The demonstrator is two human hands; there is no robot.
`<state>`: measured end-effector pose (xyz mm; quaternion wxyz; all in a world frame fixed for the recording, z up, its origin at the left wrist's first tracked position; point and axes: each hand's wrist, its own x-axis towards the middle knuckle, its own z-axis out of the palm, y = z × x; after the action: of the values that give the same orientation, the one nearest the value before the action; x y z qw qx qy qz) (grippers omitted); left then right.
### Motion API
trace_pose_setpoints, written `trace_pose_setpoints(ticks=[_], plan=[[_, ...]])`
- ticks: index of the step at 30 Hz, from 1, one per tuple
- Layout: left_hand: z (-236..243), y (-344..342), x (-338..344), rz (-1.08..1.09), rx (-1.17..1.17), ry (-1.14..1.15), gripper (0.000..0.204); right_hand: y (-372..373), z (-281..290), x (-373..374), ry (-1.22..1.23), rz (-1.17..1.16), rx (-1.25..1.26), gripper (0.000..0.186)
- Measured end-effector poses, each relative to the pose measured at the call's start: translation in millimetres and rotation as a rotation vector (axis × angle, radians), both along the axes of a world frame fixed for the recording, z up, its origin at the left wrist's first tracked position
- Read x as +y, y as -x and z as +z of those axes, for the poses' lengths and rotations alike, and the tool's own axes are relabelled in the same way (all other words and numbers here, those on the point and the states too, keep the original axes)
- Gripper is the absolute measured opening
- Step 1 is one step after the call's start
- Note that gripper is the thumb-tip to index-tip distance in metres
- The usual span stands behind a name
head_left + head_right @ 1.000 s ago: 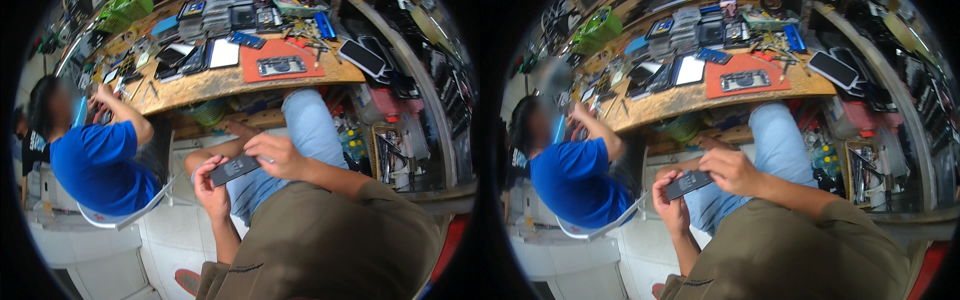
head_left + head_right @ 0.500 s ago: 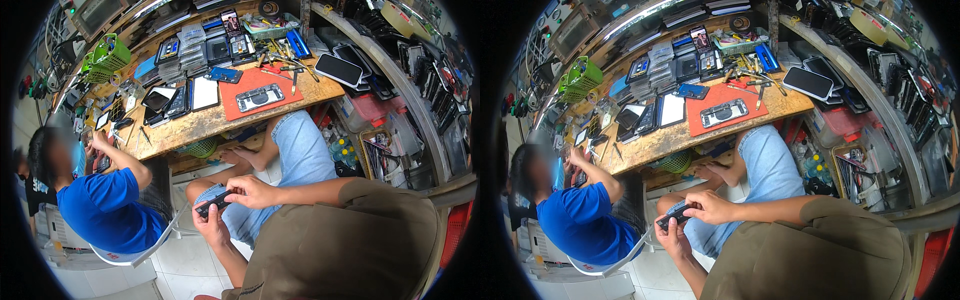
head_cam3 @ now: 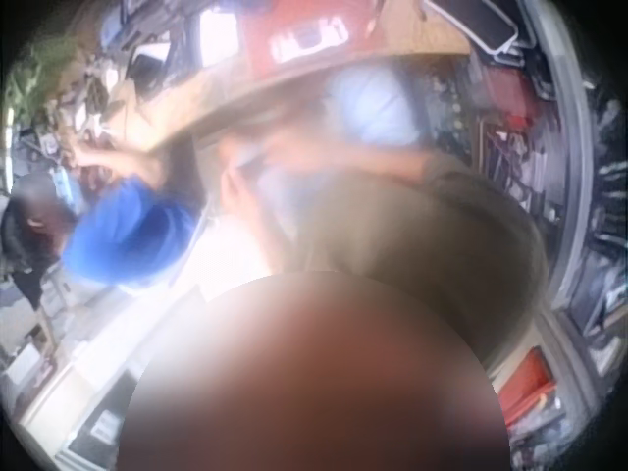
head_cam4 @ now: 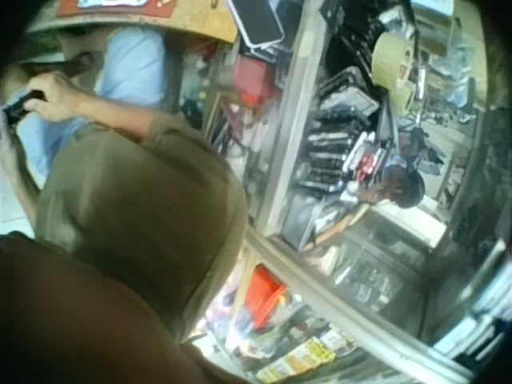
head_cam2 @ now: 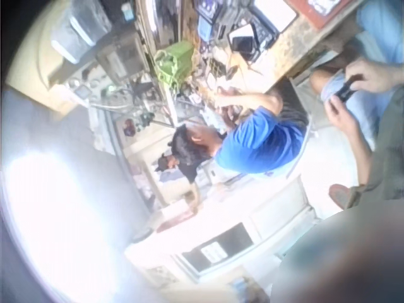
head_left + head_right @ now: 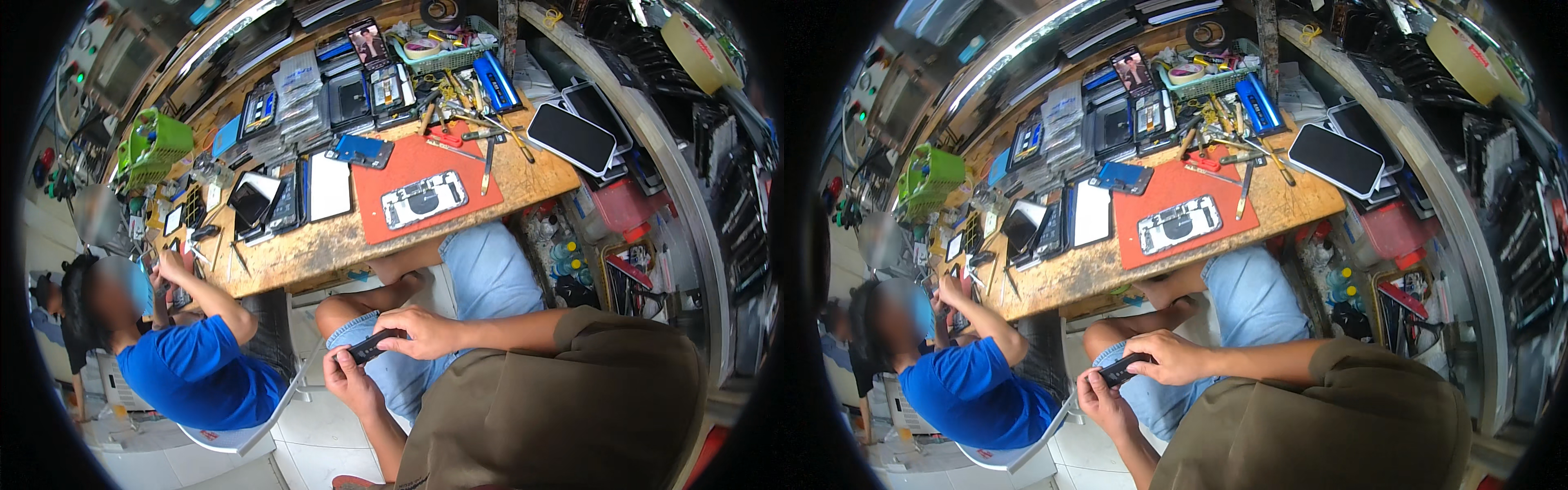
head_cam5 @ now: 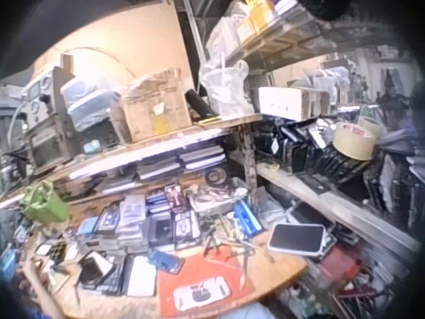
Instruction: The person removes a battery from a disassembled smartphone, retrieves a new battery from a shelf, and applies adhesive tape to the new battery. They handle the phone chassis and battery while working at a cluttered repair bench.
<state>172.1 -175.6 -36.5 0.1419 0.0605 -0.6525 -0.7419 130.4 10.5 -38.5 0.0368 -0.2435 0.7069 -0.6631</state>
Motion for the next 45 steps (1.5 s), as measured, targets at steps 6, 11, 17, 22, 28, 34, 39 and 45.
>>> trace_pose_setpoints(ticks=[6,11,17,22,28,34,39,45], plan=[[15,44,58,-0.028,-0.002,-0.172,0.017,33,3,53,0.012,-0.179,-0.01,0.016],[35,104,113,-0.224,0.062,-0.041,0.021,62,20,116,-0.006,-0.553,0.461,0.03],[61,175,168,-0.462,-0.244,-0.278,0.029,102,36,172,-0.084,-0.665,0.612,0.031],[67,204,192,-0.37,-0.145,-0.134,0.036,99,42,184,0.338,-0.529,-0.083,0.061],[64,217,189,-0.493,-0.196,-0.127,0.035,93,41,182,0.518,-0.453,-0.305,0.046],[52,194,181,-0.485,-0.18,-0.32,0.038,85,37,170,0.495,-0.441,-0.492,0.026],[39,168,163,-0.535,-0.046,-0.17,0.055,94,27,123,0.521,-0.429,-0.362,0.023],[32,174,93,-0.494,-0.122,-0.157,0.048,104,42,86,0.272,-0.267,-0.413,0.019]])
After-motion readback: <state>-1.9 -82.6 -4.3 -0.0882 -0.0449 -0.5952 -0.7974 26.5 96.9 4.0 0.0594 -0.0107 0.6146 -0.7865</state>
